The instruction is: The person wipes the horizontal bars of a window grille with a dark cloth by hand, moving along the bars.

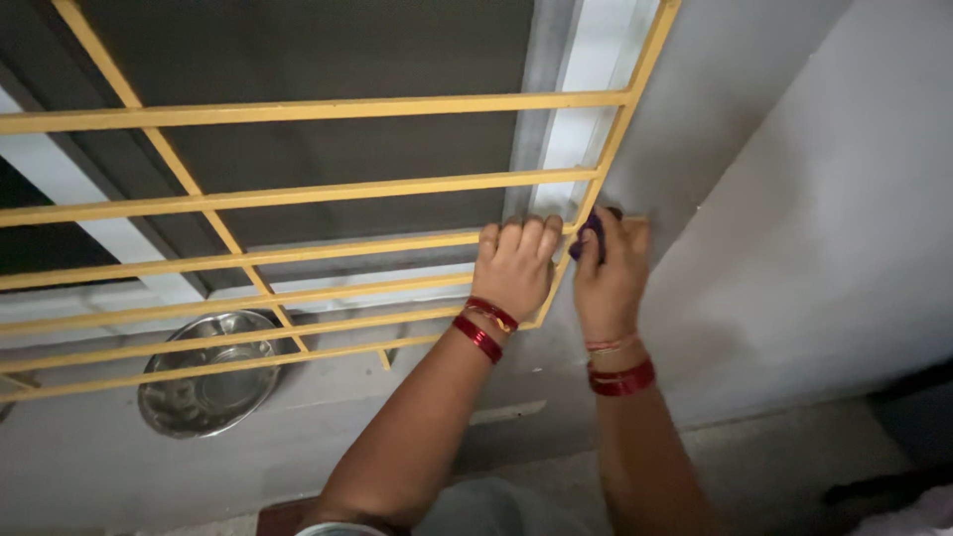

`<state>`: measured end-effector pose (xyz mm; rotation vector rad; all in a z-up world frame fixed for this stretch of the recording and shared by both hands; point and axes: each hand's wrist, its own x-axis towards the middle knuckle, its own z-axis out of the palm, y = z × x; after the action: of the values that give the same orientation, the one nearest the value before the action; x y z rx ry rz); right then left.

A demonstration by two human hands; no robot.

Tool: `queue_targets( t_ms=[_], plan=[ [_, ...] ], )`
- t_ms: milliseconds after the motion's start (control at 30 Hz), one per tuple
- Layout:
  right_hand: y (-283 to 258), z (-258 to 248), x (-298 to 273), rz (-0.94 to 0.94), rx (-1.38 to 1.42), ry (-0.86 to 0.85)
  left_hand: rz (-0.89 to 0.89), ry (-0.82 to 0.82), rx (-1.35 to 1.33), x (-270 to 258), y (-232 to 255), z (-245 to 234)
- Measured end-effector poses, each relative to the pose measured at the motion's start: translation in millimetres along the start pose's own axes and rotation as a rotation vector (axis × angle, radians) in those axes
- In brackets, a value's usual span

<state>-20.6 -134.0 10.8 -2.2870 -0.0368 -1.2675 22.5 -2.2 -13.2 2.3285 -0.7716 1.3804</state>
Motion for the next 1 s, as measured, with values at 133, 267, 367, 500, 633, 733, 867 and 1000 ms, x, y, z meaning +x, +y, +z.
queue_targets(
  t_ms=[133, 267, 367, 500, 633, 733, 867, 1000],
  plan=[
    [-8, -15, 1, -0.07, -0.121, 0.074, 0.006, -0.033, 0.005, 0, -1, -5],
    [-36, -14, 10, 0.385, 0.936, 0.135, 0.03, -0.043, -0.03, 2, -3, -10],
    [-42, -10, 36, 0.378, 0.911, 0.133, 0.029, -0.043, -0.057, 2, -4, -14],
    [-32, -5, 37, -0.022, 0.227, 0.204, 0.009, -0.079, -0.103, 3, -3, -18],
    [-27, -5, 23, -0.159, -0.024, 0.194, -0.013, -0.095, -0.151, 5, -2, -22],
    [-25, -5, 42, 0.334, 0.318, 0.015, -0.006, -0.101, -0.152, 2, -1, -23],
    [-24, -1, 52, 0.021, 0.329, 0.174, 0.007, -0.099, -0.135, 4, -4, -24],
    [-18, 1, 27, -0.07, -0.072, 0.114, -0.016, -0.09, -0.165, 4, -1, -28]
  ],
)
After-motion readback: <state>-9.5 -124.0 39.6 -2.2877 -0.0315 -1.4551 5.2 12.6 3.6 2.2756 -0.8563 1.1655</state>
